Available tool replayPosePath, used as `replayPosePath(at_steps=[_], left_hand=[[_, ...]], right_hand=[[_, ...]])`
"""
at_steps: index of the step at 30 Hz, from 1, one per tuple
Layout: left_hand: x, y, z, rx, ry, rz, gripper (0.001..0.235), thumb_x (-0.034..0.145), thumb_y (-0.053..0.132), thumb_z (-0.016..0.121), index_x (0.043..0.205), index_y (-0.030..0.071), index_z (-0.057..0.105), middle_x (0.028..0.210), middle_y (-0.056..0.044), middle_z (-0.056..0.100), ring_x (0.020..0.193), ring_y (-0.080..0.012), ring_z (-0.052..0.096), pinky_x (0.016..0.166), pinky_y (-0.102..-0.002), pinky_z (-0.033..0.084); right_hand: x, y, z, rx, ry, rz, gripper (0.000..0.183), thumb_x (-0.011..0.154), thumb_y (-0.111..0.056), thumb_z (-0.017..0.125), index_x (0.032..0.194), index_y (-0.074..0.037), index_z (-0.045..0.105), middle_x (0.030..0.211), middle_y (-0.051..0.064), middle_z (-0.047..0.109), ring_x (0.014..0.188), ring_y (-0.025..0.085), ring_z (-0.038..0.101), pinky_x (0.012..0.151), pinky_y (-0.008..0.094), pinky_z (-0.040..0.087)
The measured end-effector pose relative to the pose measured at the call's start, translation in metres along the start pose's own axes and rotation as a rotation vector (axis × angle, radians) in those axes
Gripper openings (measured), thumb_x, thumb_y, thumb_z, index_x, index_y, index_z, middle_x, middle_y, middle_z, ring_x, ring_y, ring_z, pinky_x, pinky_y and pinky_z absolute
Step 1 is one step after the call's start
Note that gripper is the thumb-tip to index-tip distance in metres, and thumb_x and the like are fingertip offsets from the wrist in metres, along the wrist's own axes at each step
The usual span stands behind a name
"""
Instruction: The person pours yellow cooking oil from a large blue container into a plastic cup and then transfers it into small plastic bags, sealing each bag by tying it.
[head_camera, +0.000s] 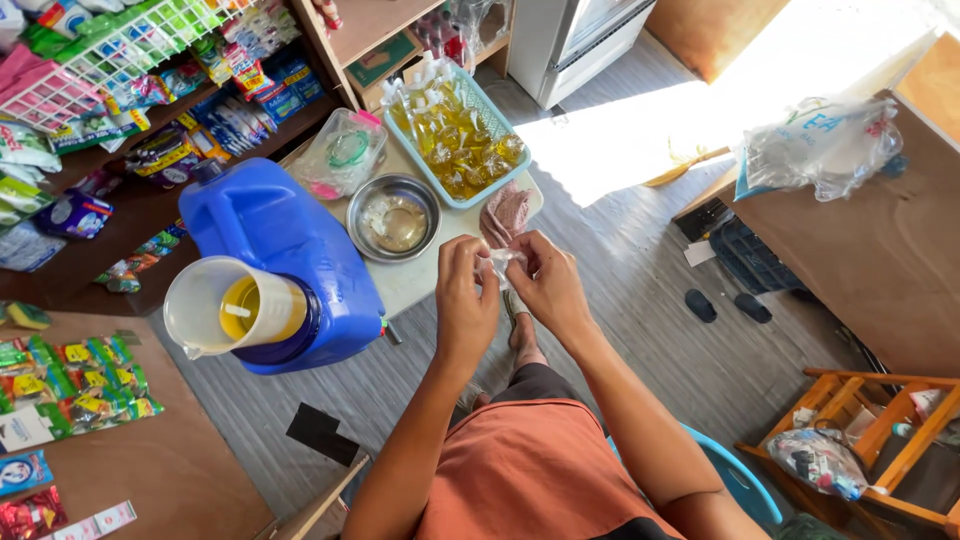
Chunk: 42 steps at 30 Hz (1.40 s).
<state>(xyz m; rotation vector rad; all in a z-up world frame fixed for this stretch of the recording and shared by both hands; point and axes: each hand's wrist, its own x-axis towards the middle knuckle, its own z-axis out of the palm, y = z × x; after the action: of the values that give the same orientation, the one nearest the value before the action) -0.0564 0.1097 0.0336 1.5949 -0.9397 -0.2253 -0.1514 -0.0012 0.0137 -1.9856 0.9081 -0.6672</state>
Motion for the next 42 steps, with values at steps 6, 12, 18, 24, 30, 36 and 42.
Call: replayPosePath(at_steps=[6, 12, 18, 24, 30, 36, 42], left_hand=[[0.006, -0.004, -0.002, -0.020, -0.053, 0.071, 0.019, 0.090, -0.011, 0.059, 0.102, 0.001, 0.067, 0.125, -0.016, 0.055, 0.097, -0.0245, 0.065, 0.079, -0.034, 0.054], [0.002, -0.004, -0.010, 0.345, -0.041, 0.174, 0.035, 0.078, -0.010, 0.064, 0.110, 0.001, 0.073, 0.133, -0.019, 0.054, 0.100, -0.0315, 0.061, 0.090, -0.043, 0.051], [0.002, 0.010, -0.013, 0.461, -0.099, 0.110, 0.036, 0.085, -0.004, 0.064, 0.119, 0.004, 0.071, 0.131, -0.018, 0.052, 0.093, -0.0312, 0.062, 0.086, -0.046, 0.051], [0.002, 0.007, -0.014, 0.240, -0.100, 0.040, 0.029, 0.087, -0.007, 0.060, 0.112, 0.005, 0.070, 0.128, -0.016, 0.055, 0.090, -0.0289, 0.065, 0.078, -0.041, 0.053], [0.002, 0.002, -0.009, -0.039, 0.046, -0.005, 0.023, 0.094, -0.007, 0.060, 0.116, 0.000, 0.063, 0.122, -0.013, 0.056, 0.098, -0.0221, 0.066, 0.074, -0.033, 0.058], [0.002, 0.004, -0.009, -0.060, 0.005, -0.013, 0.025, 0.090, -0.007, 0.063, 0.113, 0.000, 0.059, 0.123, -0.012, 0.054, 0.094, -0.0196, 0.062, 0.077, -0.032, 0.061], [0.008, 0.020, 0.002, 0.022, -0.044, 0.005, 0.038, 0.088, -0.003, 0.069, 0.122, 0.002, 0.054, 0.122, -0.014, 0.054, 0.094, -0.0225, 0.060, 0.074, -0.034, 0.056]], right_hand=[[0.000, -0.017, -0.004, 0.053, 0.019, -0.145, 0.026, 0.086, -0.015, 0.072, 0.107, -0.001, 0.064, 0.083, 0.010, 0.067, 0.066, 0.019, 0.062, 0.063, 0.033, 0.052], [-0.001, -0.009, 0.002, 0.072, 0.011, -0.053, 0.022, 0.084, -0.012, 0.067, 0.105, -0.002, 0.066, 0.072, 0.009, 0.064, 0.062, 0.019, 0.061, 0.063, 0.033, 0.052], [-0.001, -0.019, 0.000, 0.028, -0.046, -0.008, 0.022, 0.085, -0.014, 0.070, 0.102, -0.002, 0.064, 0.069, 0.009, 0.060, 0.059, 0.020, 0.060, 0.059, 0.035, 0.050], [0.002, -0.012, -0.002, 0.094, -0.035, -0.110, 0.025, 0.082, -0.012, 0.070, 0.105, -0.002, 0.064, 0.073, 0.005, 0.063, 0.063, 0.013, 0.060, 0.060, 0.030, 0.051], [0.003, 0.005, -0.001, 0.154, -0.053, -0.002, 0.020, 0.086, -0.009, 0.071, 0.104, -0.002, 0.065, 0.075, 0.002, 0.058, 0.065, 0.009, 0.052, 0.059, 0.027, 0.046], [0.005, -0.024, -0.010, 0.106, 0.017, -0.232, 0.033, 0.081, -0.016, 0.079, 0.107, -0.002, 0.063, 0.085, 0.002, 0.060, 0.069, 0.007, 0.055, 0.059, 0.024, 0.049], [0.005, -0.011, -0.021, 0.073, 0.038, -0.019, 0.015, 0.090, -0.014, 0.076, 0.098, -0.003, 0.069, 0.070, 0.001, 0.061, 0.061, 0.008, 0.053, 0.057, 0.025, 0.046]])
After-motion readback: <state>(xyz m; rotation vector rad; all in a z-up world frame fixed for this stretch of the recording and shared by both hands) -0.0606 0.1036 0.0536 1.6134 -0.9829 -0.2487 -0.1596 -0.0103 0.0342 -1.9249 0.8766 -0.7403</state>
